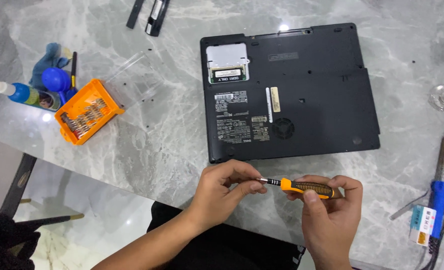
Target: Disassembling a laptop by removing back panel screws and extracting internal components like RAM modules using a screwdriver.
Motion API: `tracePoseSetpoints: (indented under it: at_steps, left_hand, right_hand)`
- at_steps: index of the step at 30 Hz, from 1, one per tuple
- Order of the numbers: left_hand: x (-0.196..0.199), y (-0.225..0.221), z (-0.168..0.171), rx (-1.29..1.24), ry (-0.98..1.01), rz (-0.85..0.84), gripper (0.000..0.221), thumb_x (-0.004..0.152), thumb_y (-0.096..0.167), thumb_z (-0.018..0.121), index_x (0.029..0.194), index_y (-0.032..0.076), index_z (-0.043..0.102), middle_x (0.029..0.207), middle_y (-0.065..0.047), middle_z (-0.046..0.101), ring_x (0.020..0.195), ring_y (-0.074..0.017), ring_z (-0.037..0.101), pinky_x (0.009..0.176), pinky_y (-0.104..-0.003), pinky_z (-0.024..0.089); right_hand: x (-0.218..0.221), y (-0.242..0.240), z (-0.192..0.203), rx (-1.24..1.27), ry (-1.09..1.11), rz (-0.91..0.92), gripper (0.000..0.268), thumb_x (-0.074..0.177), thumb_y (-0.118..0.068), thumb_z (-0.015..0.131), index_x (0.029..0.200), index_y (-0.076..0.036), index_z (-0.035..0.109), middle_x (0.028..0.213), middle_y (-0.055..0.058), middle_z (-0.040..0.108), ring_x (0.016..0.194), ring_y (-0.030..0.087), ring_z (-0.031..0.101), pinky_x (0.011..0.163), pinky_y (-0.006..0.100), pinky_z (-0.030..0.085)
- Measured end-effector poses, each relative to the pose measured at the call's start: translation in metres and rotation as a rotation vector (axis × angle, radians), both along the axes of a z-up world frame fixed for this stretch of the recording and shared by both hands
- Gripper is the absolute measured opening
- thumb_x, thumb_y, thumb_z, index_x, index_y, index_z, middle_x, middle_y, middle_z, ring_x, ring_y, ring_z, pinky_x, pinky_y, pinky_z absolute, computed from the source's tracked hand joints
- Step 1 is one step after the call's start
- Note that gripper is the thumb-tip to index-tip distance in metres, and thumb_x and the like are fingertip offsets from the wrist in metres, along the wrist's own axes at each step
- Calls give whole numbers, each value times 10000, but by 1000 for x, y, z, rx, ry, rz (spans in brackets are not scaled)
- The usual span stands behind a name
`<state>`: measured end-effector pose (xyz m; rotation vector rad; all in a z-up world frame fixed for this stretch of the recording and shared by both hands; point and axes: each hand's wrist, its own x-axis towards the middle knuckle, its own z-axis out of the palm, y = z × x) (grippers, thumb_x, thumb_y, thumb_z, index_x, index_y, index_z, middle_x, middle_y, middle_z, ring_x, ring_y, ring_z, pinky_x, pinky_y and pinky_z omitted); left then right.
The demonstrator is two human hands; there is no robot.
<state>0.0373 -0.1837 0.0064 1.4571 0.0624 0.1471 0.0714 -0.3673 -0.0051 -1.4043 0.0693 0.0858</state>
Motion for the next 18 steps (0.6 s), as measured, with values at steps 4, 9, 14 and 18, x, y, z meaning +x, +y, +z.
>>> tracePoseSetpoints:
  at_steps: [4, 9, 14, 18]
  left_hand:
    - [4, 2, 2, 111, -33, -9, 300, 808, 73, 732, 1080, 54, 605, 880, -90, 723, 824, -186, 751, 709, -224, 595]
    - [25, 30, -2, 106, -86, 11, 737, 782, 378, 710, 1346, 43, 374, 1274, -149, 601, 1147, -255, 636, 910, -320, 531]
    - [142, 108, 8, 853, -210, 29, 430, 888, 356, 572, 1214, 76, 539, 1197, -97, 618, 1136, -276, 555, 974, -436, 420]
    - [229, 170, -42, 1126, 3, -79, 274, 899, 265, 557, 1074, 72, 643, 1068, -146, 681, 1006, -375, 590, 827, -457, 433]
  right_hand:
    - [2, -6, 0, 9, -7, -17, 313, 841, -18, 569, 1029, -105, 335, 938, 270, 641, 798, 351, 650, 693, 421, 582]
    - [15, -19, 3, 70, -15, -116, 273, 896, 2, 523, 1084, -95, 350, 991, 262, 599, 815, 359, 627, 703, 438, 554]
    - [38, -35, 4, 130, -100, -181, 259, 934, -47, 534, 1116, -144, 377, 981, 171, 585, 889, 291, 631, 872, 406, 543]
    - [51, -37, 1, 71, -55, -246, 207, 966, -178, 570, 1099, -221, 417, 953, 61, 611, 937, 219, 635, 1010, 364, 487]
